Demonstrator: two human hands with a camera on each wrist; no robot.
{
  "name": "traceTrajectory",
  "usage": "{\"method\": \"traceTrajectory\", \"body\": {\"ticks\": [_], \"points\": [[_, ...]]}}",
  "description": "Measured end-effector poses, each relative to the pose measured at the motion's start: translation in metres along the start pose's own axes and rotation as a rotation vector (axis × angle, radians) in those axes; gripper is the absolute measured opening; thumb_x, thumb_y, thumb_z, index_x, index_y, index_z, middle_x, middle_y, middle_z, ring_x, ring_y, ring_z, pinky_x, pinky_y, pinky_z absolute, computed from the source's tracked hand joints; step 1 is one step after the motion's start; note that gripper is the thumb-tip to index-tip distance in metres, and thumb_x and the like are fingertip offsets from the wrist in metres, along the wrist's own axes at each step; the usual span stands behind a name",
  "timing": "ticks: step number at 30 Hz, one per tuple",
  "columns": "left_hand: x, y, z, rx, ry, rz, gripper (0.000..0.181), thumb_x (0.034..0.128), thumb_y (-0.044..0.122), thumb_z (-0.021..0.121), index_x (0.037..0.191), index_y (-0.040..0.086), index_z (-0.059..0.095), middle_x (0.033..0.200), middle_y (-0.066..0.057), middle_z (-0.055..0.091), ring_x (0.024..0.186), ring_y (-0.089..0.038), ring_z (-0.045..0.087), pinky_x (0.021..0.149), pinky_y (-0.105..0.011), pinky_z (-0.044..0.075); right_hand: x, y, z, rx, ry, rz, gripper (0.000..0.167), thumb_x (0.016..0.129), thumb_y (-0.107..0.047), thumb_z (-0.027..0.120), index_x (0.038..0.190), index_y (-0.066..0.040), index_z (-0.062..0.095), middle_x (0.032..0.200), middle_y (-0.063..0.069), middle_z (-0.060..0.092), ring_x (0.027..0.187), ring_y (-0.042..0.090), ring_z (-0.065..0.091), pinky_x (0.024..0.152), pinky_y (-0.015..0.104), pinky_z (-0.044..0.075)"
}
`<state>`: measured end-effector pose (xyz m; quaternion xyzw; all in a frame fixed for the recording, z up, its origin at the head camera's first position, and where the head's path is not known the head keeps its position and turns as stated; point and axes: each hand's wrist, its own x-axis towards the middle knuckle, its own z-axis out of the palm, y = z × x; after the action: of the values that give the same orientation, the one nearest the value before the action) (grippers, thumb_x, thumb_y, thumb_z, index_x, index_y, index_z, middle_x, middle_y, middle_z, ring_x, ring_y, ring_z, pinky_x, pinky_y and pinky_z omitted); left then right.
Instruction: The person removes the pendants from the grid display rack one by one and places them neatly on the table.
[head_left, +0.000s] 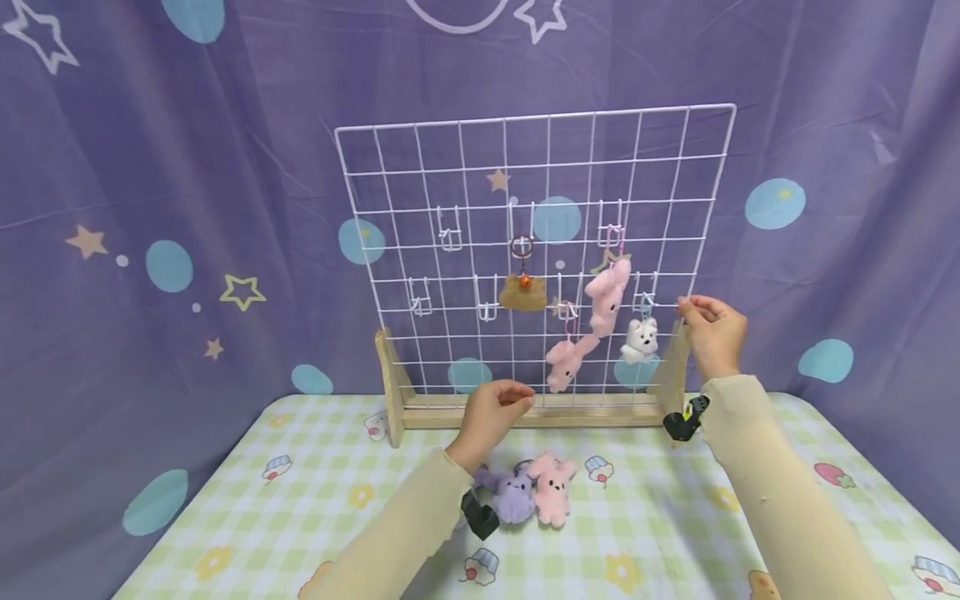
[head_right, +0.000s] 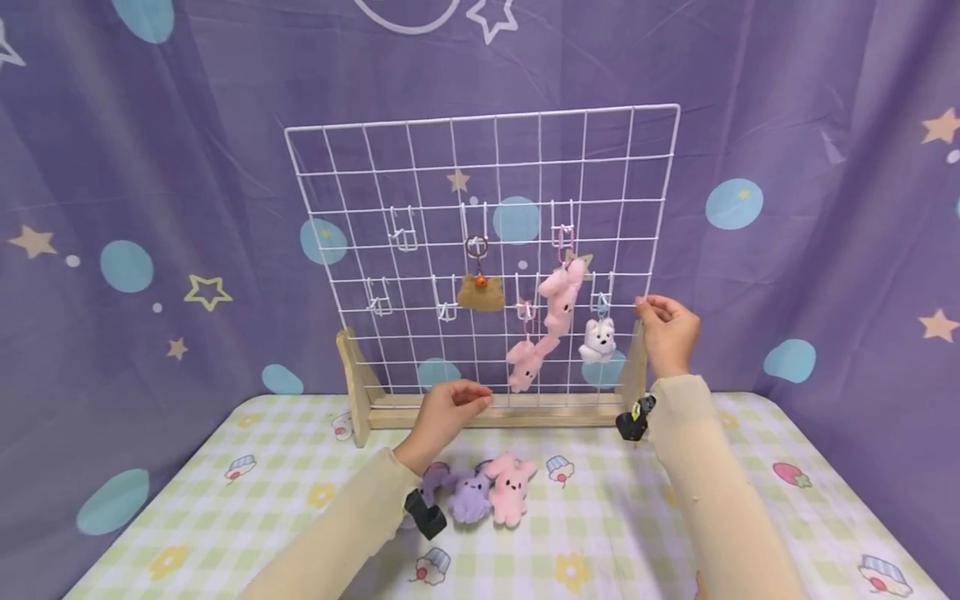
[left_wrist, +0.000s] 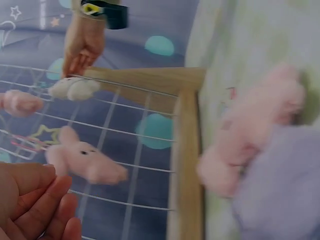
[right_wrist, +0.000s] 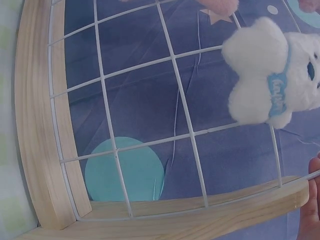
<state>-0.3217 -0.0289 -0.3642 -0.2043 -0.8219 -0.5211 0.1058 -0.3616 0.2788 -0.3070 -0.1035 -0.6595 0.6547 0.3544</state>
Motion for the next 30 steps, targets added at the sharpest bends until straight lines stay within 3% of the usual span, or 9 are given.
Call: {"method": "traceTrajectory", "body": {"ticks": [7, 12, 16, 24, 30], "points": [[0.013, 0.026, -0.015, -0.036, 0.025, 0.014, 0.010, 0.0854, 0.010, 0.069, 0.094, 0.006, 0.072, 0.089, -0.008, 0.072, 0.076, -0.013, 0.066, 0.066, -0.022, 0.051, 0.000, 0.000, 0.000, -0.013, -0.011, 0.002, 0.011, 0.085, -0.016, 0.070, 0.077, -0.019, 0.063, 0.061, -0.023, 0.062, 0.065, -0.001, 0.061, 0.057, 0.009, 0.044], [0.023, 0.046, -0.029, -0.069, 0.050, 0.080, 0.014, 0.0856, 0.012, 0.069, 0.096, 0.004, 0.072, 0.089, -0.009, 0.072, 0.076, -0.018, 0.066, 0.062, -0.021, 0.049, 0.000, 0.000, 0.000, -0.004, -0.009, -0.013, 0.009, 0.085, -0.015, 0.070, 0.079, -0.017, 0.064, 0.060, -0.023, 0.061, 0.065, -0.001, 0.062, 0.057, 0.009, 0.044], [0.033, 0.064, -0.039, -0.094, 0.073, 0.105, 0.015, 0.0859, 0.012, 0.069, 0.097, 0.002, 0.071, 0.088, -0.010, 0.072, 0.071, -0.014, 0.062, 0.059, -0.020, 0.045, 0.001, -0.001, -0.001, 0.000, -0.009, -0.013, 0.009, 0.085, -0.015, 0.070, 0.079, -0.017, 0.064, 0.061, -0.023, 0.062, 0.064, -0.003, 0.061, 0.057, 0.009, 0.044], [0.063, 0.087, -0.051, -0.111, 0.184, 0.178, 0.014, 0.0855, 0.009, 0.069, 0.096, 0.000, 0.071, 0.088, -0.012, 0.071, 0.070, -0.008, 0.060, 0.061, -0.018, 0.046, 0.000, -0.002, -0.002, -0.004, -0.006, -0.009, 0.010, 0.086, -0.016, 0.070, 0.078, -0.018, 0.063, 0.061, -0.023, 0.061, 0.064, -0.002, 0.060, 0.058, 0.009, 0.044], [0.082, 0.094, -0.059, -0.111, 0.275, 0.204, 0.014, 0.0852, 0.008, 0.069, 0.095, -0.001, 0.070, 0.087, -0.014, 0.071, 0.072, -0.012, 0.062, 0.059, -0.018, 0.048, 0.001, 0.000, -0.002, -0.005, -0.011, -0.010, 0.008, 0.085, -0.016, 0.070, 0.086, -0.009, 0.066, 0.061, -0.023, 0.062, 0.064, -0.003, 0.061, 0.058, 0.008, 0.044]]}}
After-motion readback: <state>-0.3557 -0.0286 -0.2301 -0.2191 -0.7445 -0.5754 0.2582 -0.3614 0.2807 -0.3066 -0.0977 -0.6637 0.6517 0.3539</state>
